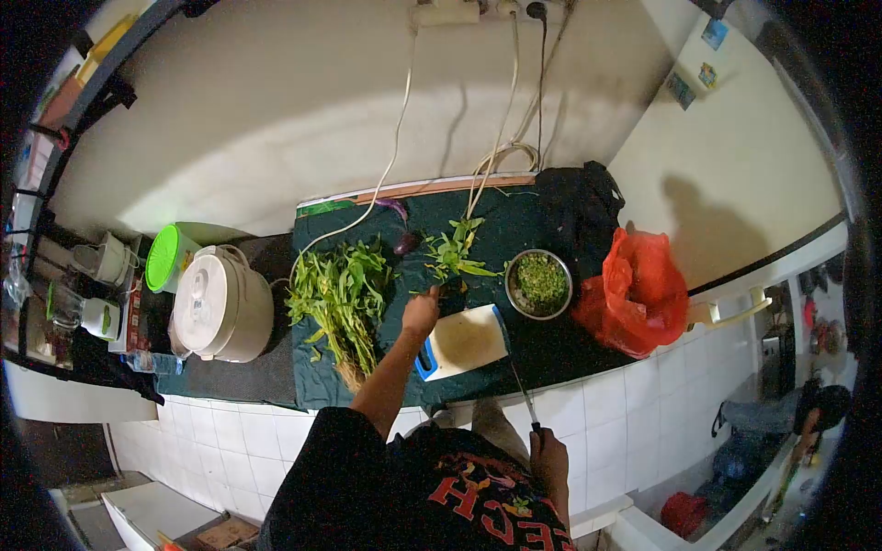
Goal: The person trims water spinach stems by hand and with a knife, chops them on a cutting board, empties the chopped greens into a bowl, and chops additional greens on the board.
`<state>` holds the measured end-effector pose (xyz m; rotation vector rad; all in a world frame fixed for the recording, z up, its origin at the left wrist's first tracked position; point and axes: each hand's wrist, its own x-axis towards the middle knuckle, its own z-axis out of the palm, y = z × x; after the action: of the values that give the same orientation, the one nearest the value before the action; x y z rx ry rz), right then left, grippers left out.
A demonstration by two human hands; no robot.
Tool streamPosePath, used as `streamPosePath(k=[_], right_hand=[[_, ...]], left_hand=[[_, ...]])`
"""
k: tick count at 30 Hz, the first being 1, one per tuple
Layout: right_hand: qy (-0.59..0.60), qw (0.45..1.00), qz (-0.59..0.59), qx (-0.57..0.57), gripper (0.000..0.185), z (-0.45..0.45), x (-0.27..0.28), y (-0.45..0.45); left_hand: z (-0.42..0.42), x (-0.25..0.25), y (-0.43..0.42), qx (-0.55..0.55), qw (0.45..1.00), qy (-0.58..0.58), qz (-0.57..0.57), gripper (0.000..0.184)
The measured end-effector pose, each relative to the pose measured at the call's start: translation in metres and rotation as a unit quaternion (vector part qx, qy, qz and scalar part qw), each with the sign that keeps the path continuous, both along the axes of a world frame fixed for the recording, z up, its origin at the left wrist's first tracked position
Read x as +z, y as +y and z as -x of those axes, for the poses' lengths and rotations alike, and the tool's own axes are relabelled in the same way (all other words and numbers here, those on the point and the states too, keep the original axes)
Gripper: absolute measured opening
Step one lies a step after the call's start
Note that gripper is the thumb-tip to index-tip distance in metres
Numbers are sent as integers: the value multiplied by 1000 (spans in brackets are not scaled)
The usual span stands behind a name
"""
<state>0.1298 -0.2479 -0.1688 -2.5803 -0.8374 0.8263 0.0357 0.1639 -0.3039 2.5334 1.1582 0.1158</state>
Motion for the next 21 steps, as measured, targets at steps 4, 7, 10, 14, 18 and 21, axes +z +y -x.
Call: streamPosePath(k=[4,7,10,14,18,21], right_hand=[[-7,998,-6,56,28,-6,10,16],[-18,997,-14,77,28,-12,14,26],[-18,995,-12,98,29,-19,9,30],[-28,991,-9,130,32,-24,6,37],[-30,991,-2,130,33,-29,6,34],[-13,995,8,100,33,-31,12,29]], left_hand=[[3,13,1,66,993,-37,92,31],[9,36,-10,94,986,-99,100,31],[14,29,-13,82,987,-126,59,28],[4,18,-10,74,993,-23,87,20],[-5,16,-6,57,993,-16,101,18],[-11,20,-3,49,995,3,81,22]])
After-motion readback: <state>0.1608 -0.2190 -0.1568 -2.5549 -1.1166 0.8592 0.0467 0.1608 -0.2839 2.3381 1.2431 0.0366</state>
